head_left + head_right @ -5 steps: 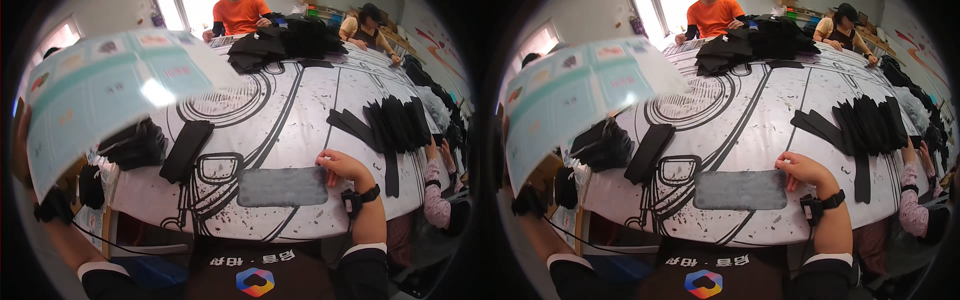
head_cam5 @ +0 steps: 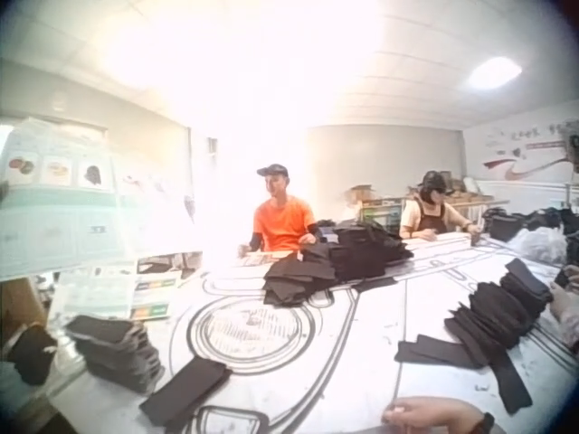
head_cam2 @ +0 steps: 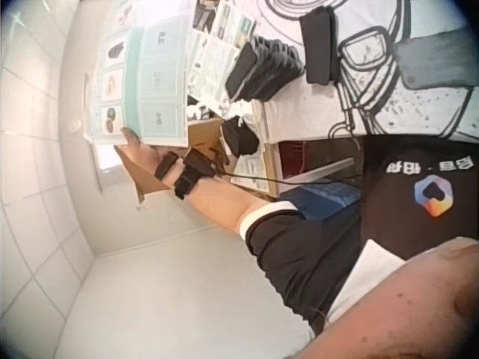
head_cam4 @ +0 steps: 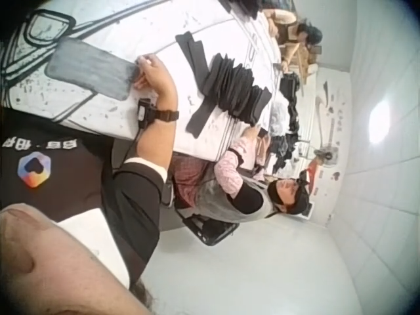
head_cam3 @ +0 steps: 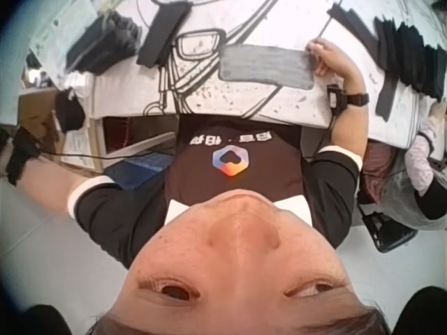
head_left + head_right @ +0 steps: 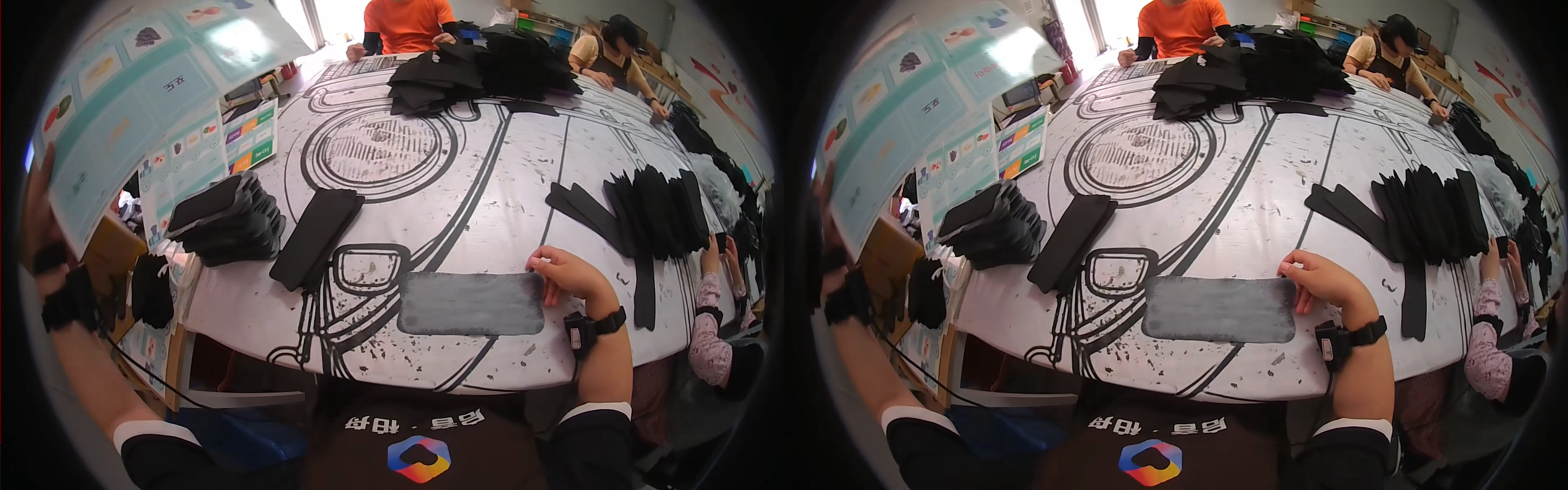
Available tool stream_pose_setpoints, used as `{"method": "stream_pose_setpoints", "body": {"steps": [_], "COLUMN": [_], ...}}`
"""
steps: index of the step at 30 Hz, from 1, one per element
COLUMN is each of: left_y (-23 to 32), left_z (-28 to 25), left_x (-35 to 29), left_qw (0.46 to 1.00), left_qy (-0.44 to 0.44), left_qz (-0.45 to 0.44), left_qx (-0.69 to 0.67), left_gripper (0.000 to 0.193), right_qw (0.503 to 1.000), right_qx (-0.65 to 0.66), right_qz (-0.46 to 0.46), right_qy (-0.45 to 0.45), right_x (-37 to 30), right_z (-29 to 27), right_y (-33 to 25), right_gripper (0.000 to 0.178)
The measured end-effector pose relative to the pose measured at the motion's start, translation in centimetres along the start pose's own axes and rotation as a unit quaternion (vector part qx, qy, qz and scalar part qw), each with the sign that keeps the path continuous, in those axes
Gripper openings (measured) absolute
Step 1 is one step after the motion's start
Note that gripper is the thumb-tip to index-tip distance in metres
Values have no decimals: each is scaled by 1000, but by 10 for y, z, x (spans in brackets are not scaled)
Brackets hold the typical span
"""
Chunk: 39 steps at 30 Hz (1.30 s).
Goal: Manually aligning and pressing together layers of shoe components using a template sheet for guidance.
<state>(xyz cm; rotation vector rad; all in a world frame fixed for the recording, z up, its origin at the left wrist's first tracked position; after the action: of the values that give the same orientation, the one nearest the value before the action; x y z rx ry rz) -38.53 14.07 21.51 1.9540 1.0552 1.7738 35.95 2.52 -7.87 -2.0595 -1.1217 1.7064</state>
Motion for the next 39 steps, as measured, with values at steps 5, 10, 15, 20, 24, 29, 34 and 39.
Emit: {"method": "stream_pose_setpoints", "body": {"steps": [5, 10, 15, 20, 24, 29, 34, 39], "left_y": [78, 73, 66, 43, 20, -5, -42, -111], "left_z": [13, -47, -69, -88, -88, -70, -129, 4], "left_x": [-2, 12, 30, 44, 53, 61, 81, 30], "left_qw": [980, 927, 873, 876, 877, 907, 805, 480], "left_qy": [42, 112, 72, 40, 23, 10, -59, -18], "left_qz": [75, 141, 85, 70, 48, -5, 124, -36], "left_qx": [177, 328, 475, 475, 478, 422, 577, 877], "left_gripper": [52, 52, 53, 54, 52, 53, 62, 84], "right_qw": [999, 999, 999, 999, 999, 998, 999, 999], "right_qx": [-15, -11, 2, 31, 43, 64, 38, 26], "right_qz": [-32, -32, -34, -30, -23, -11, -12, 19], "right_qy": [-33, -32, -24, -15, -22, -22, -22, 24], "right_x": [13, 14, 13, 13, 13, 15, 20, 11], "right_z": [4, 5, 5, 5, 3, 3, 4, 8], "right_y": [-9, -10, -8, -9, -11, -13, -17, -20], "right_gripper": [27, 27, 26, 25, 25, 26, 27, 26]}}
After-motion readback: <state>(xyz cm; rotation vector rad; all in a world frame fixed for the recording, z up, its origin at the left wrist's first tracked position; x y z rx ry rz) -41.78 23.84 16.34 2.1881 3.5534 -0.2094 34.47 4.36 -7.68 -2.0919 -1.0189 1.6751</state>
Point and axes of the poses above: each hand's wrist, its own x-axis towards the middle knuckle, its own z-axis out of the palm, y = z × x, the point moved 3 cm from there along x, towards the middle knuckle, and after that the axes turned 15 degrees about z, right-handed, at the moved point
